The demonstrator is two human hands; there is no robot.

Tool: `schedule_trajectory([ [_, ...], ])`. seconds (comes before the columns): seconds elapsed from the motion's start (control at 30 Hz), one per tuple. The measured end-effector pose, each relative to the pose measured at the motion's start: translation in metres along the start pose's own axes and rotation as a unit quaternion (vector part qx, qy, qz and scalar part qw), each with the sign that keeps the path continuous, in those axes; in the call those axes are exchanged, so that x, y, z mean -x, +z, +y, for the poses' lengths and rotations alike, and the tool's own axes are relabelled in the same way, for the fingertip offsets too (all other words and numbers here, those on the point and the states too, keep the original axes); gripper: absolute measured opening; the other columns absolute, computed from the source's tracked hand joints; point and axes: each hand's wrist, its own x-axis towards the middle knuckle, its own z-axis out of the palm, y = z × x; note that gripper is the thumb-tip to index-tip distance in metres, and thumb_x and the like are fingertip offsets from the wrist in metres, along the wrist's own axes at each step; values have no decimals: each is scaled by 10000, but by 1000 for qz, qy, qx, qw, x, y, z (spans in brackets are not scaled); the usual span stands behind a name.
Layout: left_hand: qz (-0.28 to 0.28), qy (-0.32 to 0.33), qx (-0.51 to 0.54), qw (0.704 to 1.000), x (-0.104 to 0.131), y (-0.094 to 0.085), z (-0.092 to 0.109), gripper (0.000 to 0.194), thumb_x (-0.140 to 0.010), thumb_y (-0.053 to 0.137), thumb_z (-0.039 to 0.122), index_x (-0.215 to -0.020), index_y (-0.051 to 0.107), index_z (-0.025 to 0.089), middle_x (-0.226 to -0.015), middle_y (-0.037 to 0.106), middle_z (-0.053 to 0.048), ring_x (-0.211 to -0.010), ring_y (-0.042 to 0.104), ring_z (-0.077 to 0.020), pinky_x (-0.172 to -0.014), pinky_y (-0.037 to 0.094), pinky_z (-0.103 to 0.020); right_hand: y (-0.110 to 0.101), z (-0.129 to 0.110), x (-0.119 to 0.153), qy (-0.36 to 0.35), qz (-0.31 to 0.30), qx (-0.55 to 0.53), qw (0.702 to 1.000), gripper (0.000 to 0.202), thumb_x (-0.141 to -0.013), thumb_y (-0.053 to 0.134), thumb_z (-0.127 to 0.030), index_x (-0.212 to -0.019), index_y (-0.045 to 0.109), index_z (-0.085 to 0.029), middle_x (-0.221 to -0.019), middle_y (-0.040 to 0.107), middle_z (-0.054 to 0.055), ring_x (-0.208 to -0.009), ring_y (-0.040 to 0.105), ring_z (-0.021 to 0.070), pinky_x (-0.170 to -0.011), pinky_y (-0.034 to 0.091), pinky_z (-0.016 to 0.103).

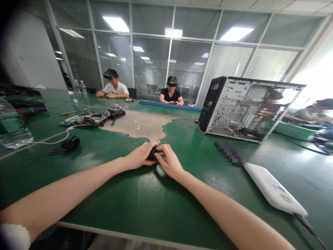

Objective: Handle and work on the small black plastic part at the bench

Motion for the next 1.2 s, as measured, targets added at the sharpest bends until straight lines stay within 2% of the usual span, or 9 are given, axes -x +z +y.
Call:
schedule_trajectory([
  [0.23, 0, -4, 4, 1000, -1, 1, 0, 634, -664, 630, 287, -1180, 280, 177, -1061, 459, -89, -917, 453, -226, -776, 416, -368, 1, 3, 0, 49, -13, -20, 998, 242, -801, 442, -262, -1034, 410, -206, -1048, 475, 70, -922, 534, 158, -742, 491, 316],
  [0.43, 1, -4, 6, 1000, 0, 0, 0, 618, -668, 628, 284, -1174, 289, 182, -1076, 453, -89, -922, 458, -225, -780, 416, -367, 0, 0, 0, 64, -47, -51, 996, 225, -812, 419, -276, -1026, 396, -212, -1000, 495, 46, -790, 563, 123, -691, 497, 287],
  [0.67, 4, 1, 7, 1000, 0, 2, -1, 639, -668, 630, 288, -1191, 276, 190, -1115, 436, -93, -941, 457, -229, -796, 408, -377, 0, 0, 0, 46, -24, -13, 999, 159, -813, 417, -277, -957, 438, -212, -950, 493, 37, -847, 547, 134, -726, 479, 289],
  [1.0, -1, -7, 11, 1000, -1, 0, 1, 643, -661, 628, 281, -1190, 277, 184, -1061, 460, -90, -915, 457, -229, -769, 410, -366, 0, 2, -1, 63, -27, -19, 997, 257, -816, 406, -285, -1059, 397, -202, -1044, 485, 69, -840, 549, 143, -711, 486, 312],
  [1.2, -2, -10, 14, 1000, 0, 1, 0, 636, -666, 627, 279, -1190, 277, 190, -1081, 452, -91, -924, 457, -229, -772, 411, -373, 0, 0, 0, 47, -27, -17, 998, 223, -805, 432, -273, -1018, 424, -208, -1000, 490, 58, -865, 538, 148, -720, 493, 316],
])
